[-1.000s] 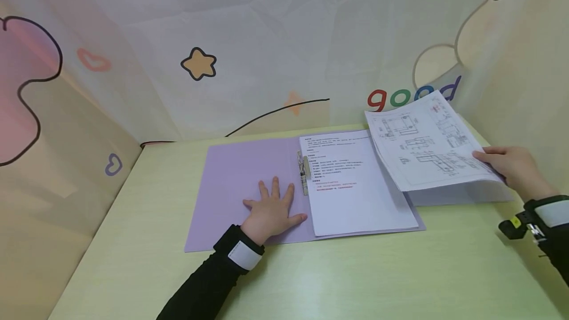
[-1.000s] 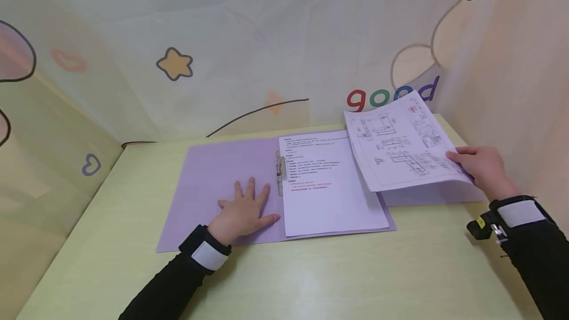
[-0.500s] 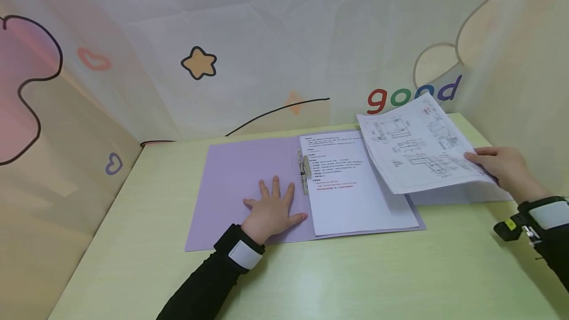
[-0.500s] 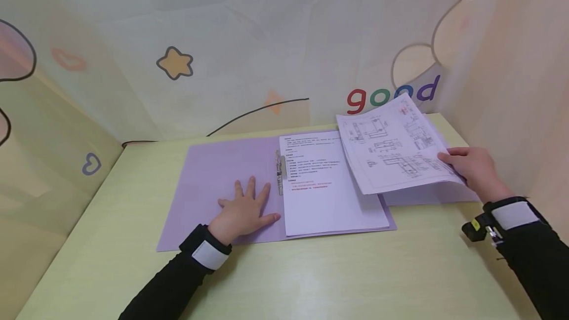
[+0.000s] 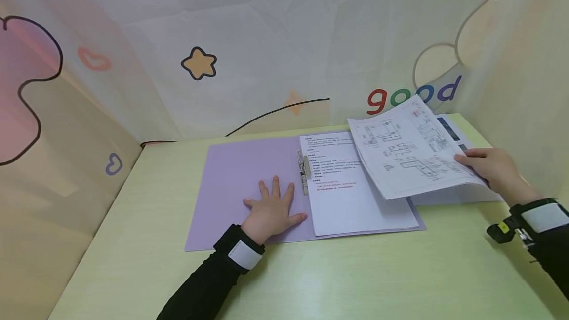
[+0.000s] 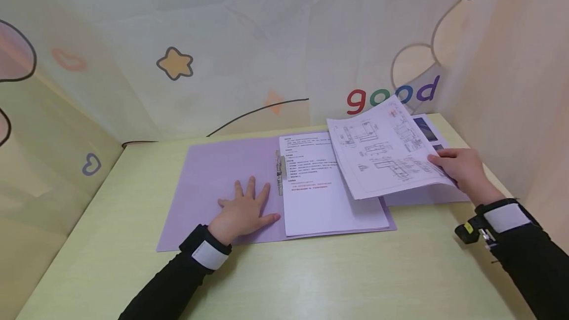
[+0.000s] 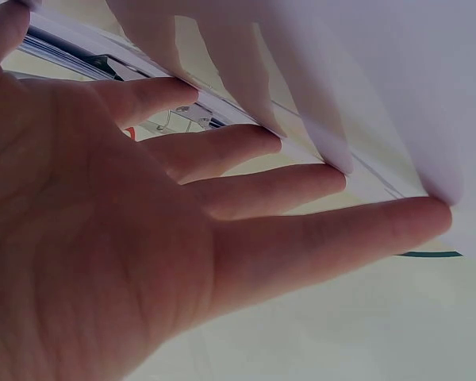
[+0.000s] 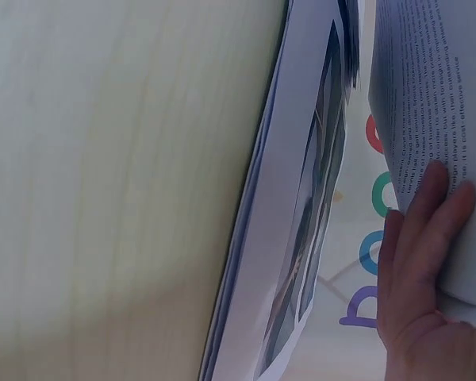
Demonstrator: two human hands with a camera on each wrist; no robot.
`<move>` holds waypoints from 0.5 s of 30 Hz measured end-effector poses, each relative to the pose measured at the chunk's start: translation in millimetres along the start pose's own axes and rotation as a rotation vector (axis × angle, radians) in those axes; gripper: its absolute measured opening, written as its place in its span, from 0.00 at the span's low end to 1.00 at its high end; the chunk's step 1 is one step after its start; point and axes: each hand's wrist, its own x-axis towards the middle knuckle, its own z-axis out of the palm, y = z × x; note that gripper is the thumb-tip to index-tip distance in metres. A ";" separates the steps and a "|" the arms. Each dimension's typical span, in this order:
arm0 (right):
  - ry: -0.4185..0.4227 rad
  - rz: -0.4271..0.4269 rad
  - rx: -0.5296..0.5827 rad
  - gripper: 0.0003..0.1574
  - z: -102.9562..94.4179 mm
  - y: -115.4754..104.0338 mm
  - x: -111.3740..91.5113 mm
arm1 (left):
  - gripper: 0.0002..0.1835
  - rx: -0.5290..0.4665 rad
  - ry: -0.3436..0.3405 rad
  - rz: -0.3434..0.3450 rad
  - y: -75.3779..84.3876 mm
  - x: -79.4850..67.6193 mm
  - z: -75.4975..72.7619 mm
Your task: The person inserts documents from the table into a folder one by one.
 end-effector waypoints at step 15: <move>0.005 -0.012 0.012 0.49 14.4 -8.4 -0.2 | 0.47 0.008 0.002 0.008 0.9 -1.7 -2.2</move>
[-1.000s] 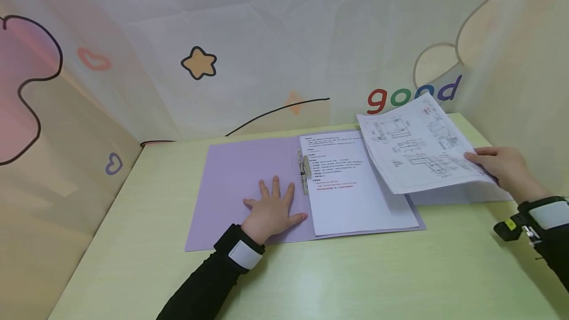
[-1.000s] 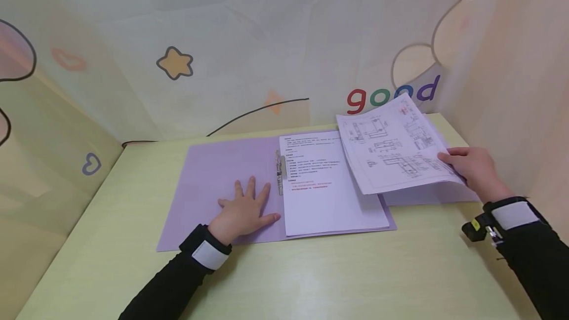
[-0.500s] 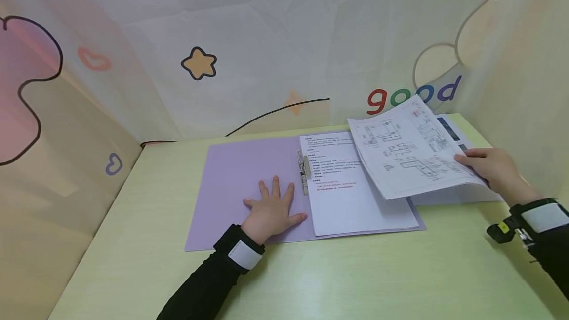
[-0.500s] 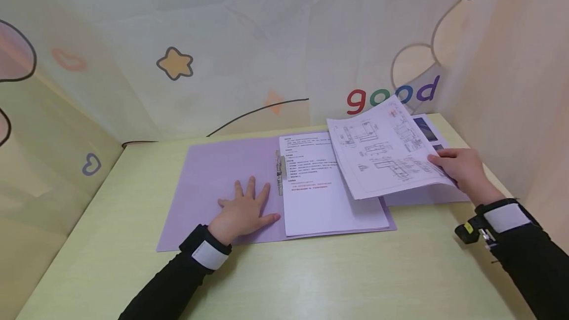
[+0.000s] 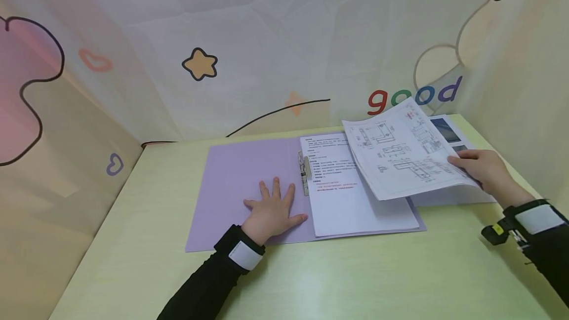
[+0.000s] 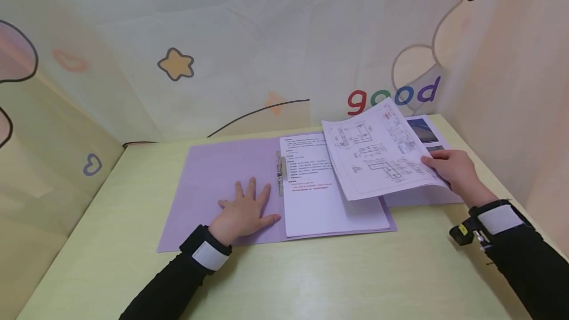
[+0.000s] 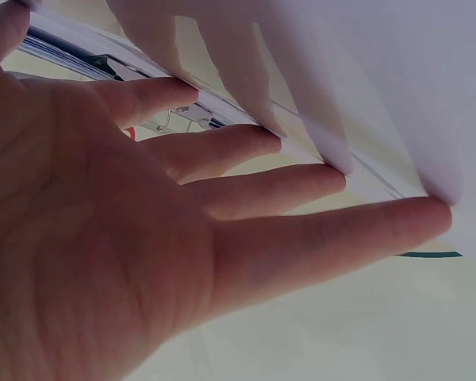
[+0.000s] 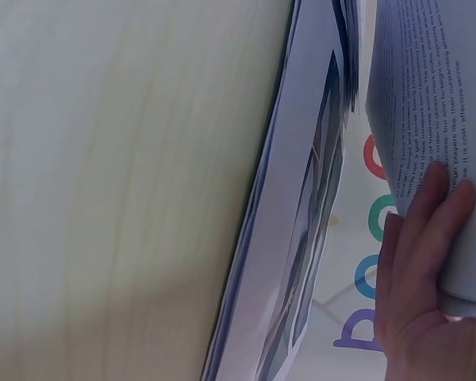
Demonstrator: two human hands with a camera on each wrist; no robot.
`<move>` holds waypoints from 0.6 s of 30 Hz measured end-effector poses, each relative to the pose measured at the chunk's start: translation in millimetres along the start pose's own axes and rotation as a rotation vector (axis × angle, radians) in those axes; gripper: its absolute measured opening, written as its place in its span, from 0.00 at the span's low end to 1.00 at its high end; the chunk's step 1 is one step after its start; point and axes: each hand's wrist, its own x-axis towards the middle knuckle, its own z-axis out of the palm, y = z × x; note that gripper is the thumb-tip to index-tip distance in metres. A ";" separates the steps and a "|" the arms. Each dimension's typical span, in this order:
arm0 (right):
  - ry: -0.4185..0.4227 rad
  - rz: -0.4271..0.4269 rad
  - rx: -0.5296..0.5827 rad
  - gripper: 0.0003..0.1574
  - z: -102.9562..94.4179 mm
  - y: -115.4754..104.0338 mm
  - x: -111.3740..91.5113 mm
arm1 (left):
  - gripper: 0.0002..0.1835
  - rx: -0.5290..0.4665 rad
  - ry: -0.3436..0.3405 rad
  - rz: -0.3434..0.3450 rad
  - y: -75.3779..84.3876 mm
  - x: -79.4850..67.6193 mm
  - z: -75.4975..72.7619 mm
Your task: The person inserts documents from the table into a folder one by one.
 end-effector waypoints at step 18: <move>-0.017 -0.084 -0.023 0.45 13.9 -12.0 -4.0 | 0.47 -0.005 0.000 -0.001 -0.6 1.1 1.8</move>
